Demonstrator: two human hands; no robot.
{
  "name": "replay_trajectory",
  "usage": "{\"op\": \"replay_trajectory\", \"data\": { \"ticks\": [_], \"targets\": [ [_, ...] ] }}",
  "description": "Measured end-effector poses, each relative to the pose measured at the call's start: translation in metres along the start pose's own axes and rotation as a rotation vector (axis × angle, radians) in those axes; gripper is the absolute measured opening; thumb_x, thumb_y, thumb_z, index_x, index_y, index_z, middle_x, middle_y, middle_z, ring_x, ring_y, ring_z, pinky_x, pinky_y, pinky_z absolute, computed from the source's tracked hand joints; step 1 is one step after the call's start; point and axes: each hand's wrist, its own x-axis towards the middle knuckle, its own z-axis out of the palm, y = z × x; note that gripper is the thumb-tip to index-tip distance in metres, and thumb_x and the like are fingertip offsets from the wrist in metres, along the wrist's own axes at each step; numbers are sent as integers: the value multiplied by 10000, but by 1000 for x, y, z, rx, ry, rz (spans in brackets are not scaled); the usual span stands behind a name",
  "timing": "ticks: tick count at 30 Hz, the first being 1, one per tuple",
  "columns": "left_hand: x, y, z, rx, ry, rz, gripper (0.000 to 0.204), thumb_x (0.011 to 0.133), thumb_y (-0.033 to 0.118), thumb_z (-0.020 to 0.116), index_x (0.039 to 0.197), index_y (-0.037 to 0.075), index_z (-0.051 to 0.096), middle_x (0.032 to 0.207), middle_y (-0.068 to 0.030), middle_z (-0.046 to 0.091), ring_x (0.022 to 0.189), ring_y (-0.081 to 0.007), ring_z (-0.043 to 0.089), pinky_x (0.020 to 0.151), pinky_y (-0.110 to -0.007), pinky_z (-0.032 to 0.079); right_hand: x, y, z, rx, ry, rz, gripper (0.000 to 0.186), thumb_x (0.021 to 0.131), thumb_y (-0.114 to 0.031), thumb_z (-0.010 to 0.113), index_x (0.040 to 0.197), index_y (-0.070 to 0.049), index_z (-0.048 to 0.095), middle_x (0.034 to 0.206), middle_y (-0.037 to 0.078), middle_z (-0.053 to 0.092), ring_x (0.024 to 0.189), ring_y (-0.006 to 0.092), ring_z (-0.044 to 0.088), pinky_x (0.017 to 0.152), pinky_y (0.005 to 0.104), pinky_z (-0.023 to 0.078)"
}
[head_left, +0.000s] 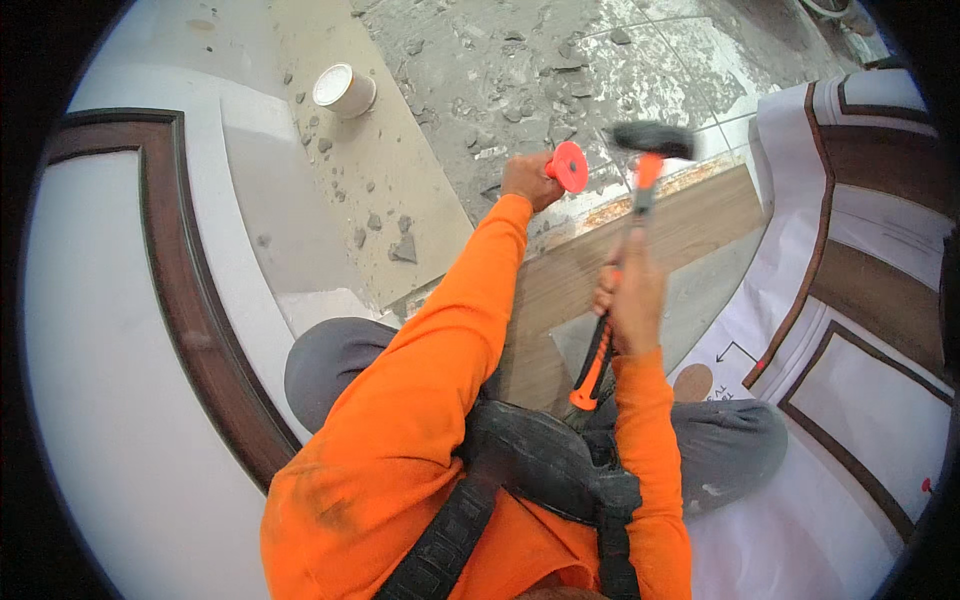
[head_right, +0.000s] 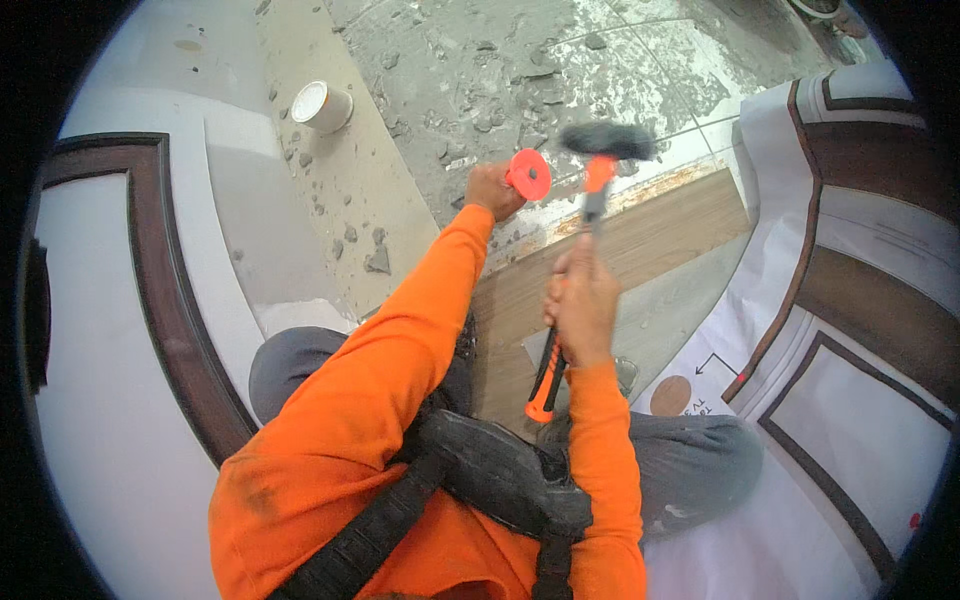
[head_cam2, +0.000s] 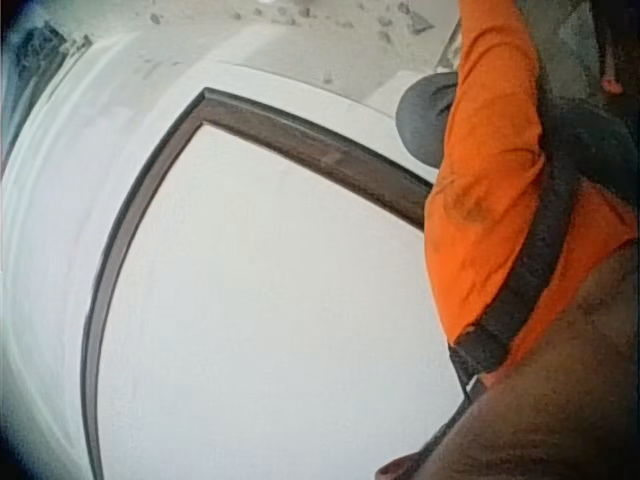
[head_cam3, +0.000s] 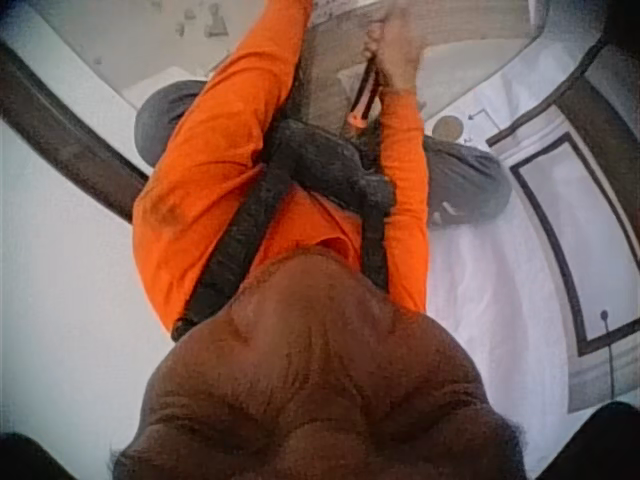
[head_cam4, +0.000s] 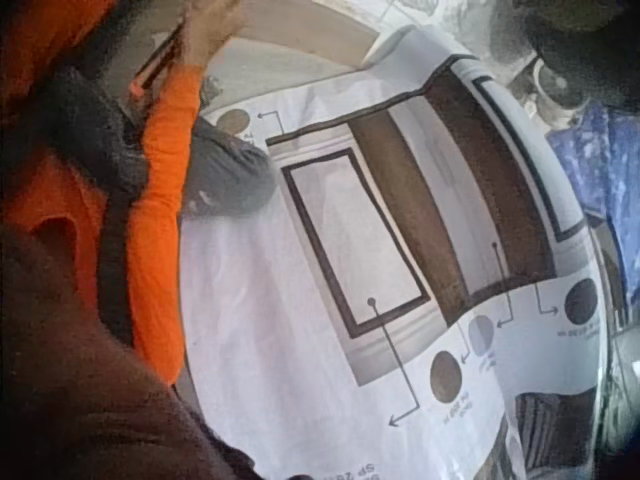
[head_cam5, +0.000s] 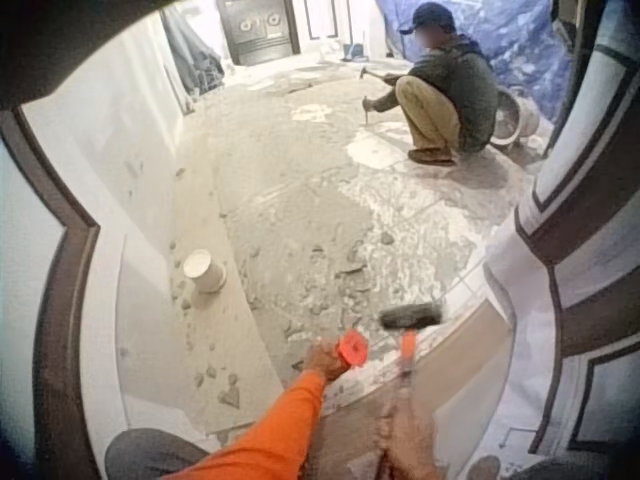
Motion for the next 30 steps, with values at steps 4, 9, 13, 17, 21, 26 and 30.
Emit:
{"op": "replay_trajectory", "data": {
  "ticks": [4,9,13,17,21,26,30],
  "targets": [
    [1,-5,-1,-63,65,-10,283,822,408,680,875,130,706,817,-158,700,797,-402,670,680,-469,542,-14,-48,0,249,175,-422,535,1025,-600,418,895,-84,479,558,-21,392,421,76,386,402,257,371],
    [11,-5,-1,-56,75,-24,278,842,403,665,920,140,708,850,-151,708,818,-387,677,679,-461,545,18,27,5,-235,255,-605,536,1042,-578,378,850,-89,478,550,-15,394,427,99,420,410,272,396],
    [12,2,-19,-70,179,-28,272,855,404,666,903,141,713,833,-161,708,803,-374,688,671,-458,547,17,33,14,-142,-90,84,520,1042,-564,400,846,-93,500,537,-31,405,420,78,429,386,263,379],
    [7,-7,-20,-94,185,-21,267,836,398,704,884,135,711,809,-158,704,765,-366,690,651,-445,551,-10,-22,2,102,38,-131,542,1022,-602,428,884,-85,512,542,-35,400,409,79,403,383,249,358],
    [4,-15,-17,-69,194,-2,268,821,385,723,884,125,712,798,-161,700,763,-367,690,647,-433,553,-18,-59,8,280,198,-536,543,1017,-608,433,901,-84,512,580,-13,419,461,92,411,438,233,376],
    [7,-9,-10,-36,197,76,274,821,371,721,956,133,725,807,-150,706,759,-363,692,640,-434,552,20,35,4,-315,101,-347,490,1060,-497,408,840,-74,523,581,5,444,548,99,498,494,241,373],
    [7,-25,-16,51,248,149,312,821,349,710,1074,166,706,844,-116,730,728,-358,694,639,-455,551,5,-1,15,-148,-136,15,491,1056,-503,421,818,-82,508,561,-2,455,518,85,516,462,230,374]
  ]
}}
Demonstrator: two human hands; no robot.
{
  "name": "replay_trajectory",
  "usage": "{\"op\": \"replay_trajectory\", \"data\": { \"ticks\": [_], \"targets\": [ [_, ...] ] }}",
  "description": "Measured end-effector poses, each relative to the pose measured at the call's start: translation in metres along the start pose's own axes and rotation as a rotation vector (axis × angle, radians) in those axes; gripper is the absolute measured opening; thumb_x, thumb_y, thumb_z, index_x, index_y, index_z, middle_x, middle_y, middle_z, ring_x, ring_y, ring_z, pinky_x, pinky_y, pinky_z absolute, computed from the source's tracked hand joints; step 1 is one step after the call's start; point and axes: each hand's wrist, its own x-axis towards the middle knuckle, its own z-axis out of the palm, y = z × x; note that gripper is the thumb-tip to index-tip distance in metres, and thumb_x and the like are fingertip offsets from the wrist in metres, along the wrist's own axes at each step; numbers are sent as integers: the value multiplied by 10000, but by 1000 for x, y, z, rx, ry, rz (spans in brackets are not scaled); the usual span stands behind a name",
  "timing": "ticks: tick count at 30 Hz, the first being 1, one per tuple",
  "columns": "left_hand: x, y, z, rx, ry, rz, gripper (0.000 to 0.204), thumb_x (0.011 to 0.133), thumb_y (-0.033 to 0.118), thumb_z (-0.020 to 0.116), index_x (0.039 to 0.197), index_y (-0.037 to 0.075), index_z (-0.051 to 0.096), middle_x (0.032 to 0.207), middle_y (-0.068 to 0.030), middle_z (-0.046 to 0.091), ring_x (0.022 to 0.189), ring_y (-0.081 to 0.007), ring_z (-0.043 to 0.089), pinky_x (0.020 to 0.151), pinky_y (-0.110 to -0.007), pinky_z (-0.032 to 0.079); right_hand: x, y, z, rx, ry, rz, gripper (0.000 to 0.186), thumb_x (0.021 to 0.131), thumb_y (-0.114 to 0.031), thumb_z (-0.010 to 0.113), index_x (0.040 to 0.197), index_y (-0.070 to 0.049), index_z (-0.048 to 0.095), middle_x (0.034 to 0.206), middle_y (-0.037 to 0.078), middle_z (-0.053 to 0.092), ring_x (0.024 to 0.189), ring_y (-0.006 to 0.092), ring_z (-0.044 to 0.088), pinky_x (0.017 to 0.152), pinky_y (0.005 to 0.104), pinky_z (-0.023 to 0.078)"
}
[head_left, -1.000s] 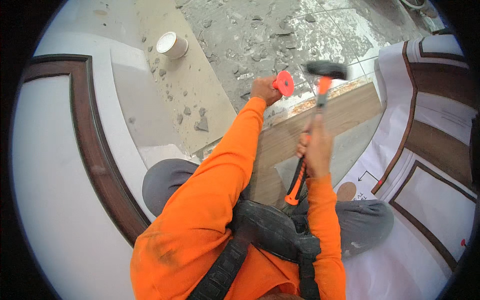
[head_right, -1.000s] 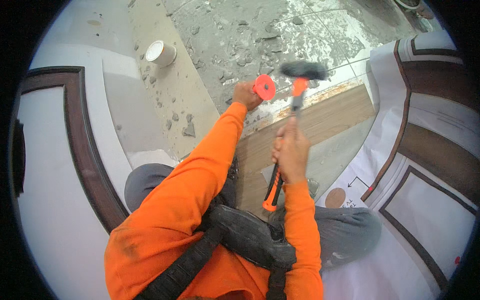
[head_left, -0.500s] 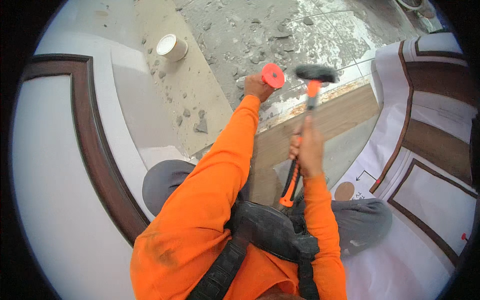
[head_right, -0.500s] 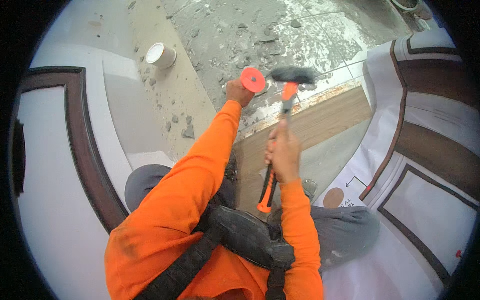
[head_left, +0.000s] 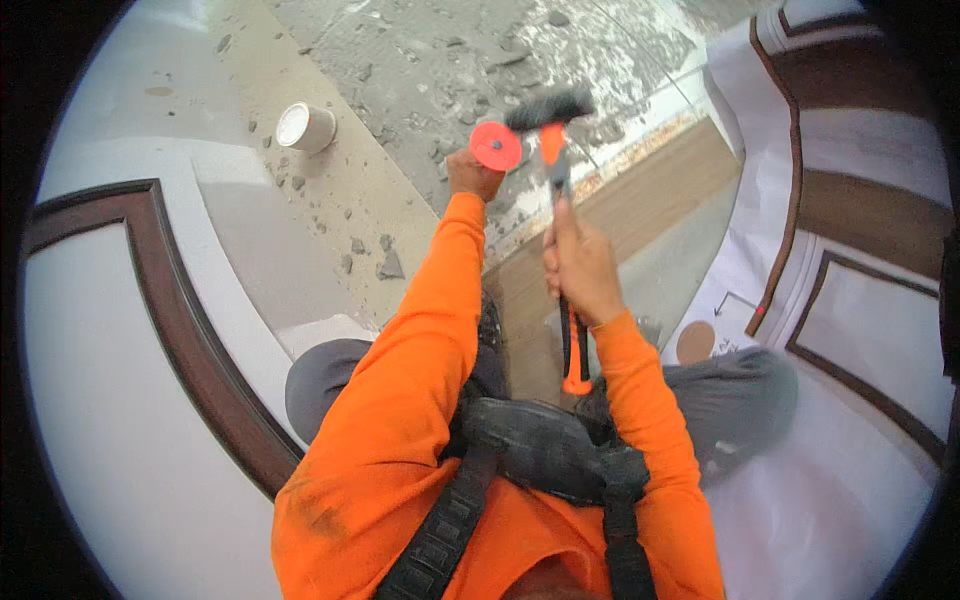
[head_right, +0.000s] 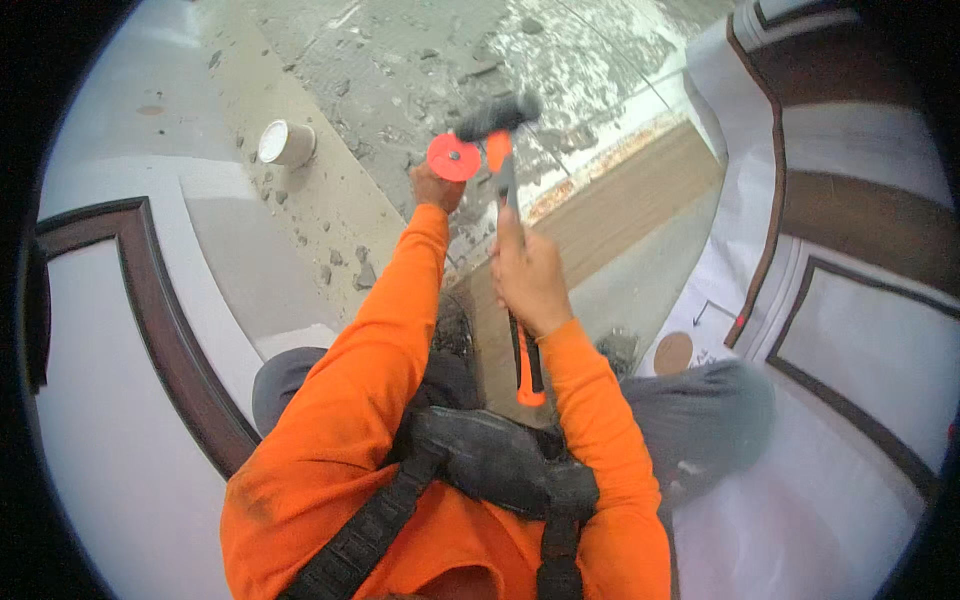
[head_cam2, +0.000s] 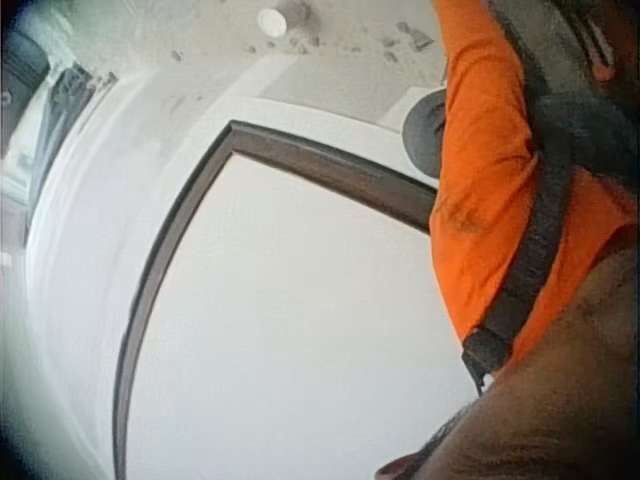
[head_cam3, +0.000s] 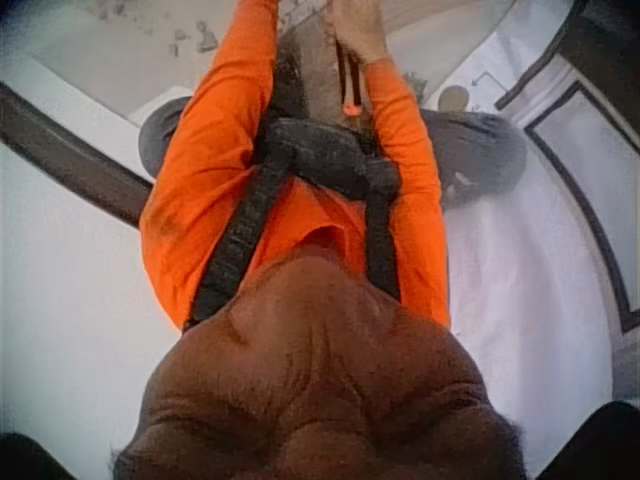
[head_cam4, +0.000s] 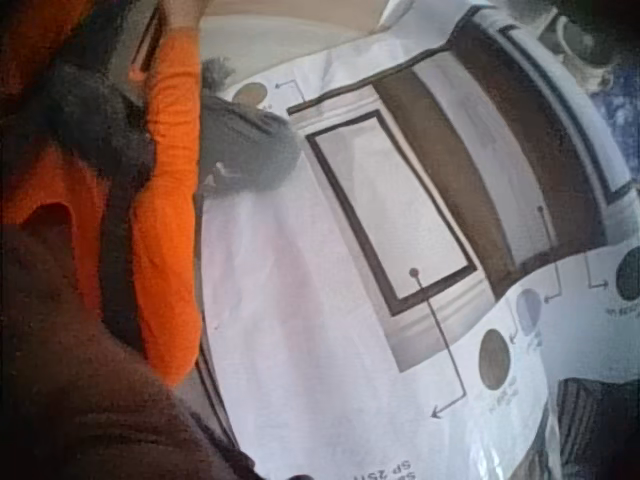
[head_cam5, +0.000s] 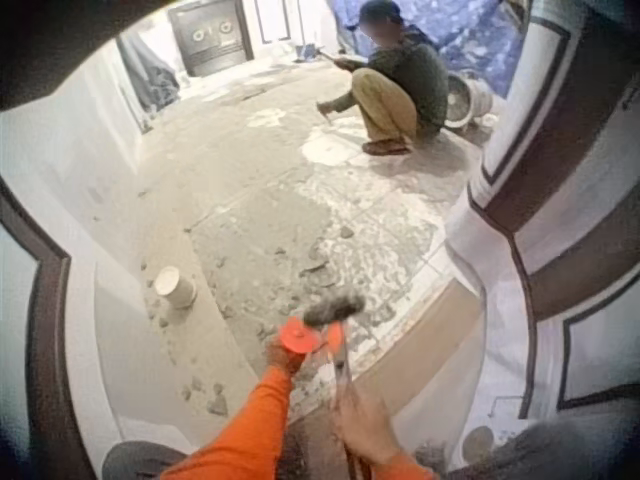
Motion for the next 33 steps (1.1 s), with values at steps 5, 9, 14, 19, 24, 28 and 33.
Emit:
{"op": "replay_trajectory", "data": {
  "ticks": [5,9,14,19,24,28,33],
  "targets": [
    [-4,7,4,-82,-6,-71,225,835,334,703,797,112,692,736,-161,678,693,-382,665,592,-443,523,-39,-83,-20,293,256,-528,553,1024,-595,425,827,-84,504,568,-20,438,460,67,433,431,230,370],
    [-1,4,9,-39,-12,-36,244,839,351,695,801,110,686,738,-162,679,694,-387,664,599,-451,524,-7,-35,-9,497,399,-750,539,1035,-568,425,816,-82,506,569,2,446,465,107,430,454,255,383],
    [7,18,9,-50,-97,-20,240,847,376,676,926,154,723,820,-135,711,758,-364,690,637,-439,537,29,55,-9,-74,70,-75,513,1032,-557,445,811,-97,497,559,-7,433,453,97,448,415,259,365],
    [-3,-2,9,105,-184,-37,239,834,371,691,882,136,703,819,-148,707,763,-368,685,636,-449,534,-19,-37,-25,285,165,-214,524,1026,-579,441,835,-93,490,551,-33,397,429,72,402,397,248,344],
    [-3,7,8,-17,-163,-113,272,812,394,702,894,134,699,834,-151,709,786,-385,680,654,-453,539,-24,-52,-20,513,351,-638,527,1041,-553,421,779,-98,456,544,-42,388,434,71,389,405,244,340],
    [-2,16,11,33,-254,-132,290,807,400,702,922,134,703,858,-153,713,809,-397,680,676,-456,545,26,66,-12,-153,263,-372,505,1036,-522,454,769,-96,502,561,-8,463,431,106,439,405,281,357],
    [-7,-16,2,41,-220,-146,337,830,448,669,945,134,710,873,-163,716,835,-387,688,698,-464,551,7,39,-9,207,41,227,518,1016,-573,473,812,-98,510,555,-41,417,409,77,404,375,268,364]
  ]
}}
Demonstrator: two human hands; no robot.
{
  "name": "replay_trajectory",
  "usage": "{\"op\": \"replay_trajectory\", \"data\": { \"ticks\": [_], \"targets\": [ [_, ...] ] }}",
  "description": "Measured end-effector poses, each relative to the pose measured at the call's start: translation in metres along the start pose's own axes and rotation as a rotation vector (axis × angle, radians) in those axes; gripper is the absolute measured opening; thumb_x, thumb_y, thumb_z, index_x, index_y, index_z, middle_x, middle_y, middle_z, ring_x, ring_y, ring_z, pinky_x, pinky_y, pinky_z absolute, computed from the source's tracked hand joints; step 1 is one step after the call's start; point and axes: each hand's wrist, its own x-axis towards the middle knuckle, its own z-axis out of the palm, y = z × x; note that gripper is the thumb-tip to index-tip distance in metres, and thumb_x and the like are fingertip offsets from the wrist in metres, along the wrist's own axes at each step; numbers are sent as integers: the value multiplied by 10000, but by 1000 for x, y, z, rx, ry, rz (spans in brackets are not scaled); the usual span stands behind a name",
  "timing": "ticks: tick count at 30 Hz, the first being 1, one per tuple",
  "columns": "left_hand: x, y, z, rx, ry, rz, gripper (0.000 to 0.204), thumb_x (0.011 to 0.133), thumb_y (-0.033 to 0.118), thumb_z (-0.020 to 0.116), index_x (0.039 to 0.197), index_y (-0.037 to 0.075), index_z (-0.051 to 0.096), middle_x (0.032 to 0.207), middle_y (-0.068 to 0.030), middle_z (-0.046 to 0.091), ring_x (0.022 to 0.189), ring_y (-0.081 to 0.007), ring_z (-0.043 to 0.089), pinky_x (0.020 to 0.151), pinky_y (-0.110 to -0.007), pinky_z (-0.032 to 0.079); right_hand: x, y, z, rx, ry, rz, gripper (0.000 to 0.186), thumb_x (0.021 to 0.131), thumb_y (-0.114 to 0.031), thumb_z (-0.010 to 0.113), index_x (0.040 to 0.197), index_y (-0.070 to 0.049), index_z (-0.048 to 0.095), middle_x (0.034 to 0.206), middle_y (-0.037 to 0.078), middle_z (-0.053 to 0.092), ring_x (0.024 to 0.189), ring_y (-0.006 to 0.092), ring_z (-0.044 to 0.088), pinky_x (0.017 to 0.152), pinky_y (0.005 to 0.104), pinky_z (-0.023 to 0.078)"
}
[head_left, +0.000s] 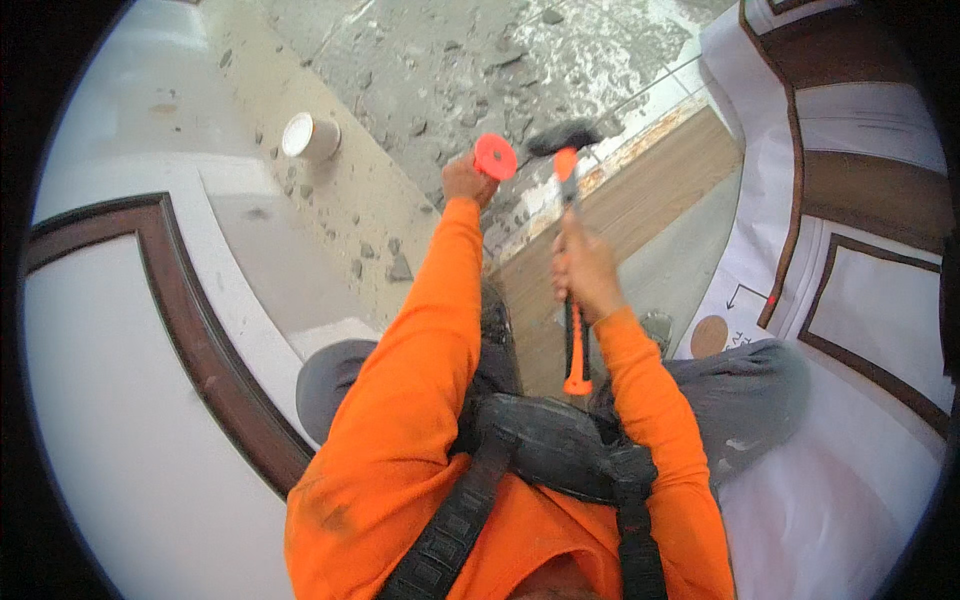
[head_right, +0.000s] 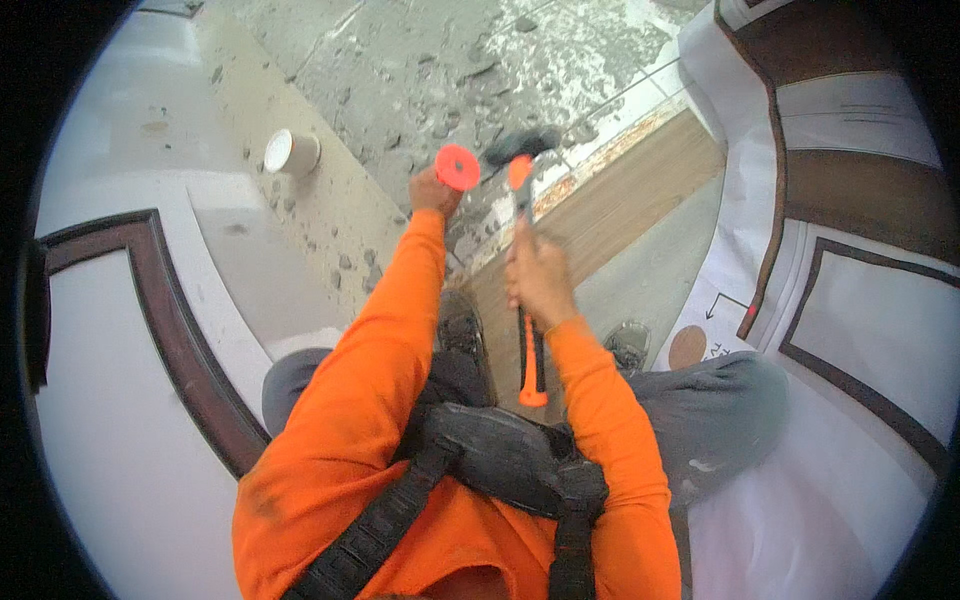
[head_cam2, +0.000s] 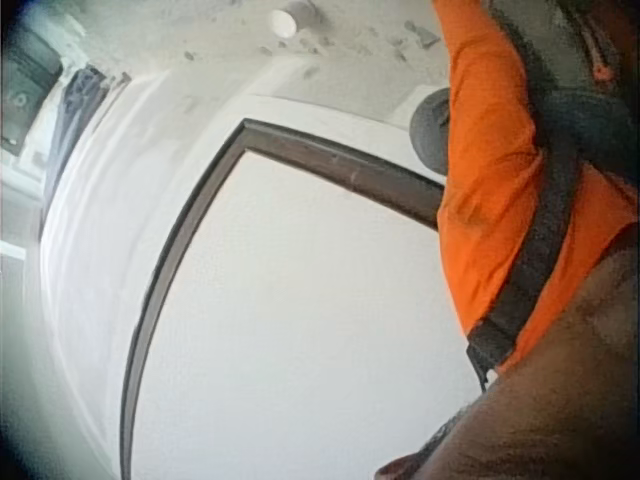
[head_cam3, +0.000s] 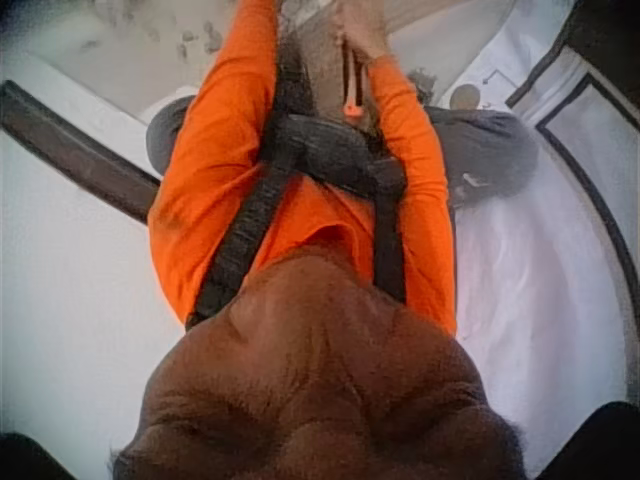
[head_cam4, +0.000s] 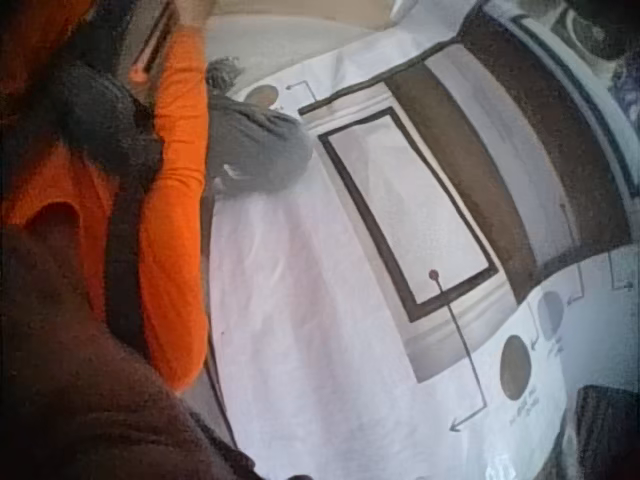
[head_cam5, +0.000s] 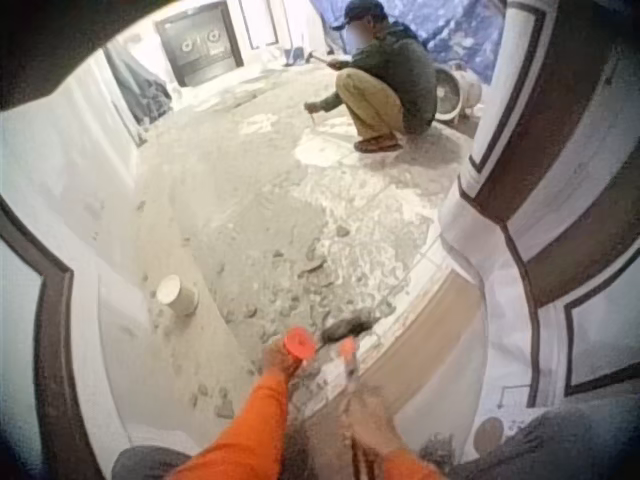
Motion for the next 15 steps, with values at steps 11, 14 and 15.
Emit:
{"op": "replay_trajectory", "data": {
  "ticks": [11,14,15],
  "targets": [
    [202,-1,-143,187,595,410,208,917,271,574,826,110,667,781,-114,693,724,-322,674,631,-449,531,-160,-132,-75,121,187,-403,390,1025,-456,548,865,-106,485,538,-49,345,389,44,330,346,220,317],
    [202,38,-115,215,413,379,212,930,279,613,978,82,673,948,-121,716,865,-299,679,745,-421,544,-158,-117,-95,26,259,-431,311,1015,-358,598,873,-105,486,549,-45,344,396,47,330,357,228,314],
    [174,52,-92,202,424,340,246,891,350,633,896,109,687,854,-122,716,774,-325,686,655,-440,542,-152,-111,-94,25,251,-407,287,1006,-329,613,878,-103,489,554,-47,346,400,48,335,363,229,317]
  ]
}}
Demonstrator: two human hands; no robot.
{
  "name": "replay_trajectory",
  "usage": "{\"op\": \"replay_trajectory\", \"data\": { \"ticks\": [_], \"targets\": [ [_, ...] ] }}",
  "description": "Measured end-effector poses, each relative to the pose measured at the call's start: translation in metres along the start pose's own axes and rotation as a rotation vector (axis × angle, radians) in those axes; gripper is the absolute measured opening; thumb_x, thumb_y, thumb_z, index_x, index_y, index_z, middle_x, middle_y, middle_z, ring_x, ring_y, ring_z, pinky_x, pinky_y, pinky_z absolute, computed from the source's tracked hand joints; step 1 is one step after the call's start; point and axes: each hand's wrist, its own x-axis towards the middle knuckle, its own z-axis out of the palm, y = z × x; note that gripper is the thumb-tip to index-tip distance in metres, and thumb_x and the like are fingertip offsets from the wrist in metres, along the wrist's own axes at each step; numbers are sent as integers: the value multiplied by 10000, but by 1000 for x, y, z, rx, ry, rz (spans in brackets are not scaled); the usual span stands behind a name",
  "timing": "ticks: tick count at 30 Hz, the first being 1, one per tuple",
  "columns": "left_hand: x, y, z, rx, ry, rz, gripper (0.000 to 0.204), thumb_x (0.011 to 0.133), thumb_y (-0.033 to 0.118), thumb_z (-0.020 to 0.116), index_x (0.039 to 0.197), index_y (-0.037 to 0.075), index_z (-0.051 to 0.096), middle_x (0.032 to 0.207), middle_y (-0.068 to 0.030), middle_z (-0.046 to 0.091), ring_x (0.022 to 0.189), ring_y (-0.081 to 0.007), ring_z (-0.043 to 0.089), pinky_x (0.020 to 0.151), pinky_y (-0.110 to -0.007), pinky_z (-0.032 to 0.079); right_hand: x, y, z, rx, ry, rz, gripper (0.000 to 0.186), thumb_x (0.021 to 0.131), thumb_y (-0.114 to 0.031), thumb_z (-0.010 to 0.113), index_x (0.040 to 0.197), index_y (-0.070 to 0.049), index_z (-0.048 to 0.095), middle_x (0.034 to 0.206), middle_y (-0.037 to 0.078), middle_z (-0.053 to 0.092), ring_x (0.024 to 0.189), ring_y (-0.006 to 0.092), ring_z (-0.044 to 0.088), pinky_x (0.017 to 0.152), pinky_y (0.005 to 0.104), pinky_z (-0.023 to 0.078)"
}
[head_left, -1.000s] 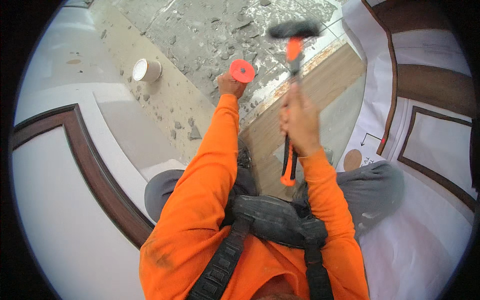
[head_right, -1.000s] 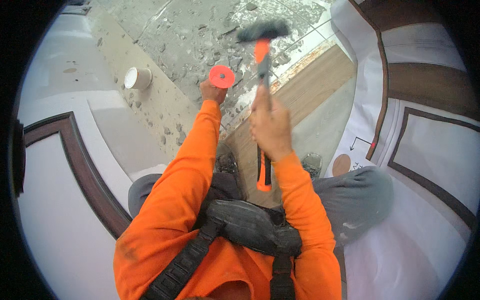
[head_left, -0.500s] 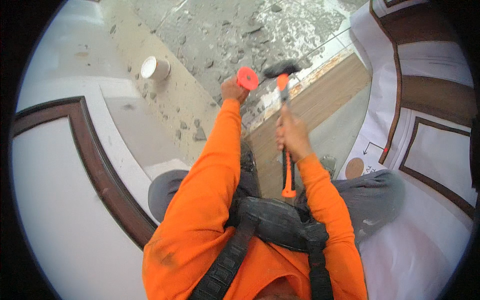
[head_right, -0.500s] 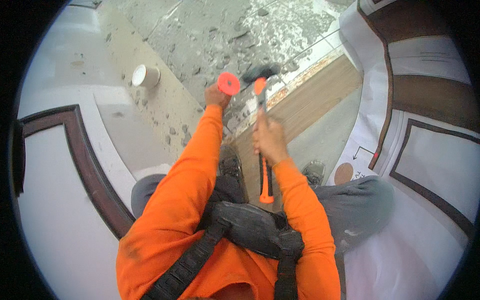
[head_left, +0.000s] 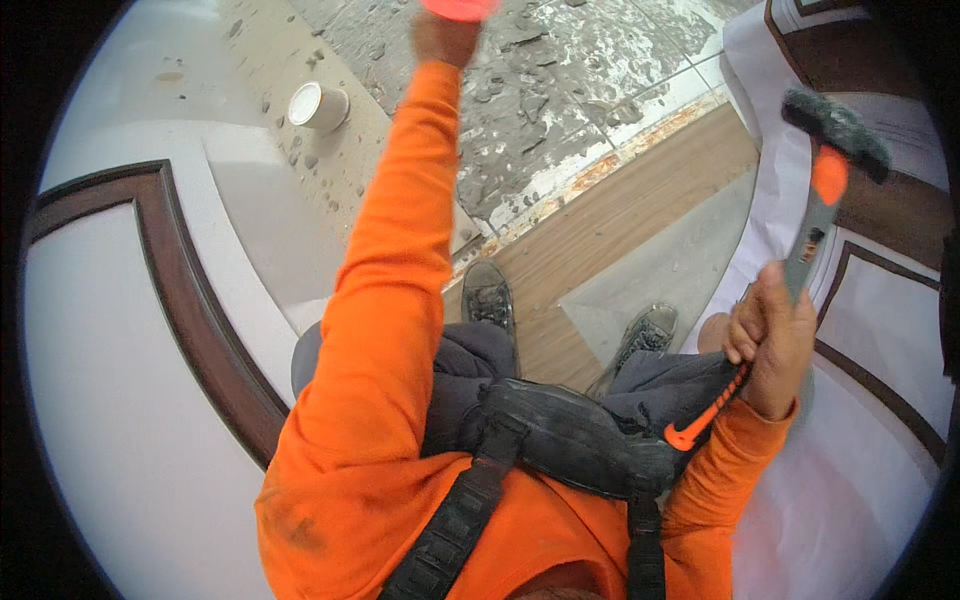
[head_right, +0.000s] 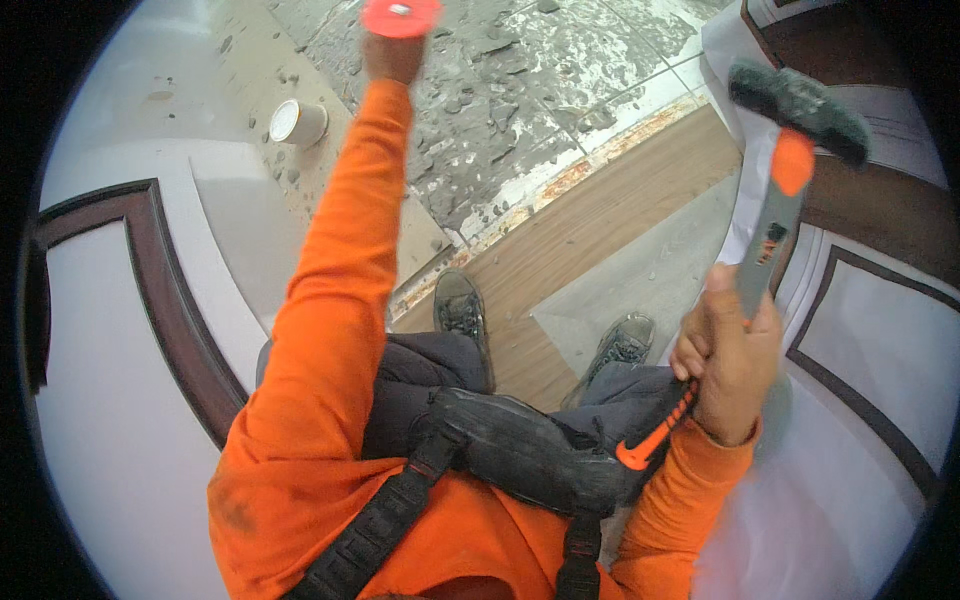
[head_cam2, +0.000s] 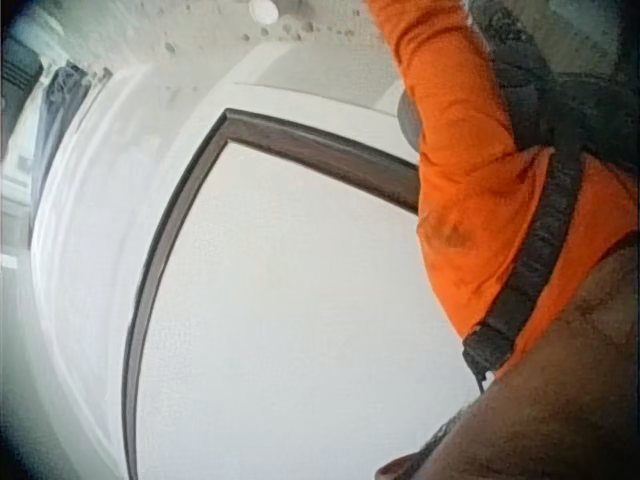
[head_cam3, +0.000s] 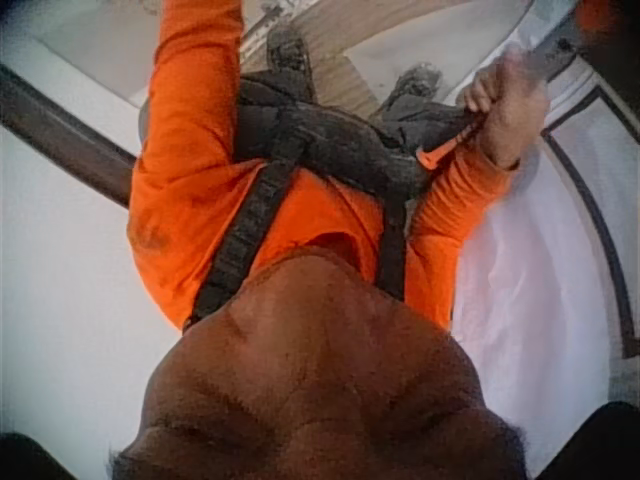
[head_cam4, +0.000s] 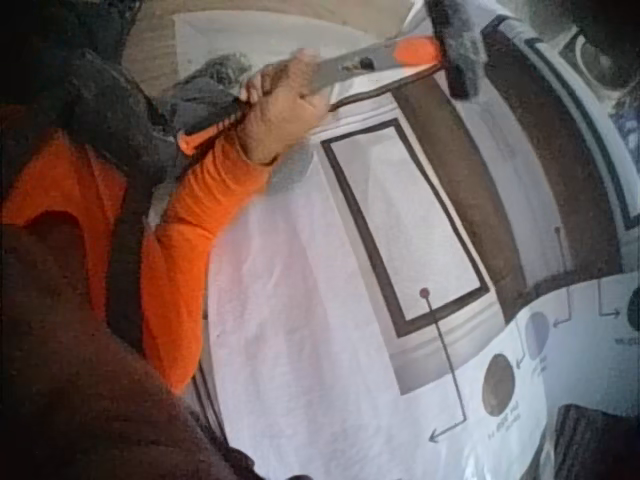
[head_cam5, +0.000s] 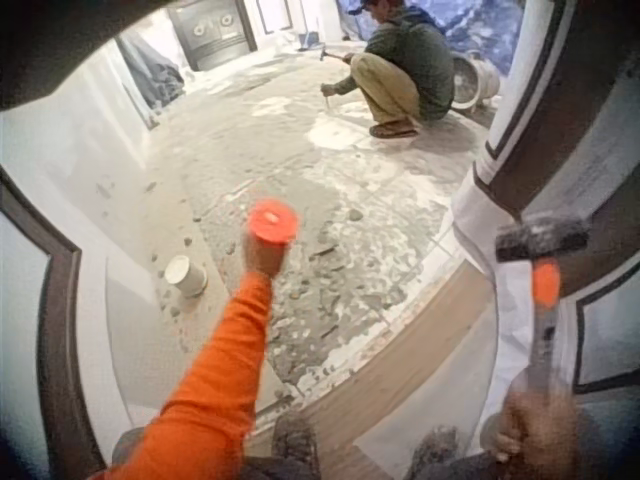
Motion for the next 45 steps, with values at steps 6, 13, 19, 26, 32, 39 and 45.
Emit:
{"op": "replay_trajectory", "data": {
  "ticks": [6,13,19,26,32,39,45],
  "targets": [
    [-173,138,10,-208,-783,-287,361,807,475,666,944,148,738,968,-173,730,913,-366,704,806,-460,569,12,23,12,20,-26,116,219,969,-240,664,919,-94,509,573,-52,351,414,55,346,386,229,323],
    [-239,130,-3,-288,-849,-239,301,756,415,683,851,130,713,878,-157,719,868,-382,690,772,-473,552,25,42,14,-27,-13,35,300,985,-321,648,858,-108,480,555,-42,346,405,63,347,374,238,319],
    [-235,128,5,-317,-756,-363,314,798,425,652,868,126,715,911,-157,725,877,-373,692,778,-468,553,37,82,38,23,1,113,456,1025,-523,504,852,-101,490,536,-23,395,392,83,370,366,247,325],
    [-205,129,8,-361,-693,-378,282,802,409,679,920,154,710,897,-163,712,865,-403,669,752,-458,552,44,171,65,-165,-192,405,546,1016,-604,444,845,-88,500,536,-9,418,390,105,389,381,282,349],
    [-216,116,9,-384,-639,-399,275,812,412,678,919,160,708,893,-156,713,850,-393,675,739,-463,549,40,130,71,164,-26,111,595,1011,-644,402,871,-72,487,552,-7,405,406,109,392,404,280,358],
    [-208,118,7,-382,-627,-346,304,832,427,661,946,147,701,873,-167,706,827,-410,663,728,-457,548,48,172,87,-49,-135,254,566,1008,-635,423,835,-97,452,524,-21,358,389,99,371,384,269,352],
    [-211,105,0,-399,-573,-382,300,850,419,639,891,128,696,835,-165,700,802,-417,659,713,-467,547,32,127,92,81,-67,241,618,987,-691,393,846,-94,465,531,-17,363,393,102,367,388,274,349]
  ]
}}
